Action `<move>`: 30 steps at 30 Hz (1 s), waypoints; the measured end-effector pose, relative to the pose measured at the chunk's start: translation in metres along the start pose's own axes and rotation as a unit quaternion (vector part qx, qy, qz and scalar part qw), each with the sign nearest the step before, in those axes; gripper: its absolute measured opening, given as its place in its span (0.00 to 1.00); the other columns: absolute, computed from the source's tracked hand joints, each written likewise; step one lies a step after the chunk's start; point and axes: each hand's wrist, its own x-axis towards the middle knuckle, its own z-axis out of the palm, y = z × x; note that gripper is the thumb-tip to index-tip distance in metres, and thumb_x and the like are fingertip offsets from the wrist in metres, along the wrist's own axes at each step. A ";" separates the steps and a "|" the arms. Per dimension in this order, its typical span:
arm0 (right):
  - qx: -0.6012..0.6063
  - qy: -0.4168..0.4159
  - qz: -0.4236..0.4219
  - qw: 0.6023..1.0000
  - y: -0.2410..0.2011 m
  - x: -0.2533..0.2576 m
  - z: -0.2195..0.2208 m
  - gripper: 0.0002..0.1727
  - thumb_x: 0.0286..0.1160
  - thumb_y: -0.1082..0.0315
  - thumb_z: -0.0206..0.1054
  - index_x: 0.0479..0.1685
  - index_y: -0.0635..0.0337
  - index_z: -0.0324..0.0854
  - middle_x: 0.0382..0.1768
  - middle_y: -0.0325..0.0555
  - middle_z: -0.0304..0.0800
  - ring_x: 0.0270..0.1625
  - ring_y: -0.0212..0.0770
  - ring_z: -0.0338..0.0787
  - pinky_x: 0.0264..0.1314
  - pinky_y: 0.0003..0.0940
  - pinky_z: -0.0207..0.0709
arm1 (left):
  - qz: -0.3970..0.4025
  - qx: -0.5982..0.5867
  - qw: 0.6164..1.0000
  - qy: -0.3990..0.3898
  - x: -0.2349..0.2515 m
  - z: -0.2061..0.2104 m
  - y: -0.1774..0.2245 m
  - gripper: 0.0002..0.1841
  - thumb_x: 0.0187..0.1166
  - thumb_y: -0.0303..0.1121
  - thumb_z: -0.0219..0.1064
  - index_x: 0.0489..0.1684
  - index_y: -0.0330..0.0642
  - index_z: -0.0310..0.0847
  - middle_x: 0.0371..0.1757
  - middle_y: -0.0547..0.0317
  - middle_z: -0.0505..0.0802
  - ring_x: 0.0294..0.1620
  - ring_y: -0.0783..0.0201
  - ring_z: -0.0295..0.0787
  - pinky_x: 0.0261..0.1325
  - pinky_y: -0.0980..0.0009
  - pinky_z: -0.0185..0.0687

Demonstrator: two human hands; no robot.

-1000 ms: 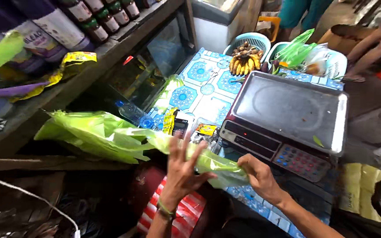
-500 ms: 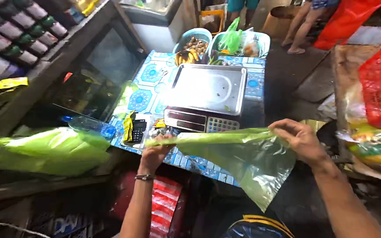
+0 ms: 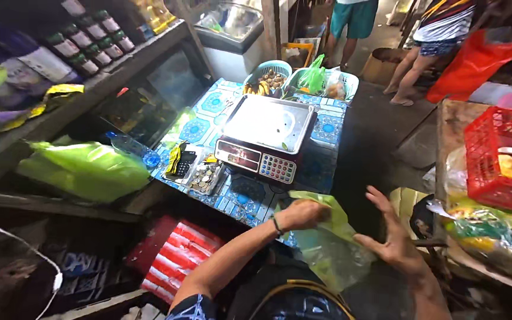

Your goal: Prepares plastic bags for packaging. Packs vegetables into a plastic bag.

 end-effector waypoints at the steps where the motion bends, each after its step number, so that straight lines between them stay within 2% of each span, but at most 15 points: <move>1: 0.059 -0.051 -0.063 0.995 -0.018 0.016 0.000 0.49 0.63 0.37 0.76 0.84 0.54 0.68 0.88 0.52 0.65 0.91 0.45 0.61 0.92 0.44 0.60 | 0.037 0.049 0.997 -0.040 0.006 0.000 0.023 0.15 0.87 0.31 0.60 0.59 0.29 0.86 0.50 0.32 0.93 0.58 0.33 0.90 0.62 0.32 0.77; 4: 0.112 -0.264 -0.119 0.951 -0.034 0.044 -0.012 0.64 0.52 0.44 0.84 0.93 0.60 0.52 0.89 0.57 0.62 0.89 0.43 0.66 0.90 0.42 0.62 | 0.161 0.116 0.980 -0.025 0.011 0.001 0.065 0.11 0.81 0.30 0.66 0.38 0.28 0.89 0.39 0.36 0.94 0.47 0.36 0.93 0.51 0.37 0.82; 6: 0.072 -0.337 -0.027 0.938 -0.026 0.042 -0.026 0.66 0.43 0.62 0.89 0.93 0.58 0.53 0.74 0.57 0.82 0.70 0.45 0.87 0.74 0.47 0.80 | 0.177 0.129 0.975 -0.033 0.009 -0.005 0.074 0.11 0.81 0.29 0.66 0.35 0.28 0.88 0.37 0.36 0.93 0.45 0.36 0.92 0.47 0.37 0.82; 8: 0.039 -0.323 0.036 0.945 -0.015 0.029 -0.038 0.46 0.53 0.73 0.81 0.83 0.63 0.70 0.49 0.60 0.94 0.46 0.53 0.95 0.53 0.56 0.86 | 0.153 0.123 0.980 -0.044 0.004 -0.010 0.069 0.11 0.81 0.30 0.65 0.41 0.27 0.87 0.38 0.36 0.93 0.45 0.36 0.92 0.45 0.37 0.81; 9: 0.032 -0.278 0.040 0.959 -0.011 0.018 -0.041 0.30 0.59 0.74 0.76 0.69 0.64 0.82 0.42 0.56 0.95 0.40 0.49 0.94 0.48 0.50 0.87 | 0.128 0.116 0.984 -0.050 -0.001 -0.012 0.064 0.11 0.80 0.30 0.66 0.46 0.28 0.86 0.41 0.35 0.92 0.47 0.36 0.92 0.45 0.37 0.80; 12: 0.015 -0.184 0.037 0.982 -0.006 -0.012 -0.049 0.10 0.65 0.68 0.71 0.41 0.63 0.90 0.34 0.45 0.93 0.34 0.32 0.90 0.41 0.29 0.85 | 0.066 0.080 0.994 -0.043 -0.014 -0.013 0.039 0.11 0.81 0.31 0.65 0.48 0.29 0.85 0.39 0.35 0.92 0.46 0.35 0.91 0.46 0.36 0.79; 14: -0.047 -0.234 0.051 0.970 -0.008 -0.021 -0.058 0.14 0.59 0.64 0.79 0.41 0.63 0.90 0.36 0.52 0.93 0.39 0.50 0.93 0.43 0.52 0.86 | 0.053 0.068 0.996 -0.037 -0.017 -0.015 0.028 0.12 0.82 0.31 0.64 0.46 0.29 0.86 0.37 0.36 0.92 0.45 0.36 0.91 0.47 0.36 0.79; 15: -0.065 -0.274 0.062 0.957 -0.014 -0.021 -0.058 0.23 0.58 0.59 0.83 0.49 0.65 0.90 0.46 0.59 0.94 0.52 0.62 0.91 0.53 0.65 0.82 | 0.047 0.085 0.994 -0.043 -0.016 -0.015 0.031 0.12 0.82 0.31 0.63 0.45 0.29 0.87 0.37 0.36 0.92 0.45 0.36 0.91 0.47 0.36 0.79; 17: -0.085 -0.293 0.050 0.951 -0.026 -0.019 -0.045 0.32 0.61 0.49 0.80 0.60 0.65 0.87 0.59 0.60 0.91 0.65 0.66 0.88 0.63 0.68 0.78 | 0.036 0.126 0.988 -0.079 -0.010 -0.011 0.050 0.11 0.82 0.30 0.62 0.46 0.28 0.86 0.39 0.35 0.92 0.47 0.34 0.90 0.46 0.35 0.78; 19: -0.096 -0.288 0.060 0.951 -0.042 -0.012 -0.035 0.22 0.70 0.61 0.74 0.58 0.68 0.88 0.56 0.62 0.92 0.59 0.65 0.92 0.59 0.66 0.81 | 0.030 0.163 0.978 -0.124 -0.001 -0.012 0.072 0.10 0.81 0.29 0.62 0.47 0.29 0.85 0.41 0.34 0.92 0.49 0.33 0.90 0.46 0.35 0.78; 22: -0.096 -0.250 0.043 0.963 -0.039 -0.016 -0.028 0.08 0.65 0.77 0.69 0.39 0.70 0.91 0.38 0.61 0.94 0.42 0.62 0.95 0.44 0.62 0.85 | 0.036 0.190 0.968 -0.160 0.007 -0.014 0.087 0.09 0.80 0.27 0.64 0.46 0.28 0.84 0.42 0.34 0.91 0.50 0.34 0.89 0.45 0.36 0.76; 24: -0.042 -0.247 0.072 0.965 -0.033 -0.023 -0.028 0.06 0.63 0.76 0.70 0.34 0.69 0.91 0.33 0.57 0.93 0.38 0.54 0.94 0.44 0.54 0.85 | 0.067 0.224 0.970 -0.065 0.003 -0.003 0.086 0.08 0.79 0.25 0.64 0.46 0.30 0.86 0.44 0.35 0.92 0.52 0.34 0.89 0.52 0.36 0.76; 27: 0.087 -0.178 0.249 0.948 -0.030 -0.038 -0.028 0.07 0.60 0.70 0.76 0.32 0.65 0.87 0.28 0.42 0.90 0.33 0.32 0.88 0.41 0.32 0.83 | 0.141 0.266 0.906 0.296 0.001 0.027 0.080 0.08 0.73 0.24 0.68 0.45 0.41 0.90 0.49 0.46 0.92 0.53 0.44 0.90 0.60 0.47 0.82; 28: 0.146 -0.123 0.304 0.933 -0.028 -0.047 -0.024 0.06 0.58 0.70 0.76 0.28 0.60 0.83 0.26 0.36 0.87 0.29 0.28 0.87 0.36 0.27 0.83 | 0.137 0.221 0.902 0.345 -0.002 0.033 0.084 0.05 0.74 0.26 0.67 0.40 0.41 0.88 0.43 0.49 0.92 0.47 0.50 0.91 0.50 0.55 0.86; 30: 0.253 0.001 0.381 0.889 -0.031 -0.066 -0.016 0.10 0.54 0.74 0.75 0.23 0.52 0.77 0.23 0.30 0.84 0.25 0.25 0.85 0.31 0.24 0.84 | 0.079 0.027 0.959 0.272 -0.017 0.050 0.096 0.10 0.78 0.34 0.68 0.37 0.34 0.87 0.35 0.48 0.91 0.37 0.52 0.92 0.39 0.55 0.88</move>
